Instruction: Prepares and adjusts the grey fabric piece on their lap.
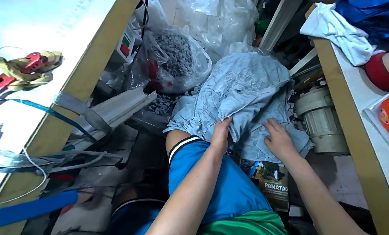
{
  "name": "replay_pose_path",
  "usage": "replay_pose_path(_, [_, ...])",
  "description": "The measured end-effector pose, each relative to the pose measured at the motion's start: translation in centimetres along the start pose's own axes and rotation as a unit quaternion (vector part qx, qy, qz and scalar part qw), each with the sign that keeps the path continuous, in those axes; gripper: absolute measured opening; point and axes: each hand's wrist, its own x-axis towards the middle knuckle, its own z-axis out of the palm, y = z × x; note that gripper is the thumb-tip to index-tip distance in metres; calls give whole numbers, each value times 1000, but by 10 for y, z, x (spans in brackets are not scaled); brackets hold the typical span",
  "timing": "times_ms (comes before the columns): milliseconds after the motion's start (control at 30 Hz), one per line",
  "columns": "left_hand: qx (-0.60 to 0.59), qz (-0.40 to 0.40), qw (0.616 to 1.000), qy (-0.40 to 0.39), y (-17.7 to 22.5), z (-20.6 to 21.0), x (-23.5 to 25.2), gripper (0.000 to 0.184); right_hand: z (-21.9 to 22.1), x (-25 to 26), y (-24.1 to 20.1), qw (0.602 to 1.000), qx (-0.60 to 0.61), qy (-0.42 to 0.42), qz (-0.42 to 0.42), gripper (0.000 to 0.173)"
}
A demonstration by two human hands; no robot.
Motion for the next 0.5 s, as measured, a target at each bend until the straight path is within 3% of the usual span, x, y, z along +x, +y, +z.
replay_pose_path(67, [15, -8, 1000, -12, 2, 0, -1, 32, 2, 14, 3, 994, -65, -79, 47, 52])
replay_pose_path(200, [18, -13, 1000, -17, 1, 0, 0, 29, -11, 10, 11, 979, -116, -115, 121, 40])
replay_pose_path(367, [39, -8, 999, -31, 1, 2, 1, 29, -39, -23, 33, 991, 16, 8, 134, 23])
replay_pose_path(500, [91, 8, 992, -85, -3, 3, -2, 33, -66, -36, 33, 981, 125, 119, 90, 31])
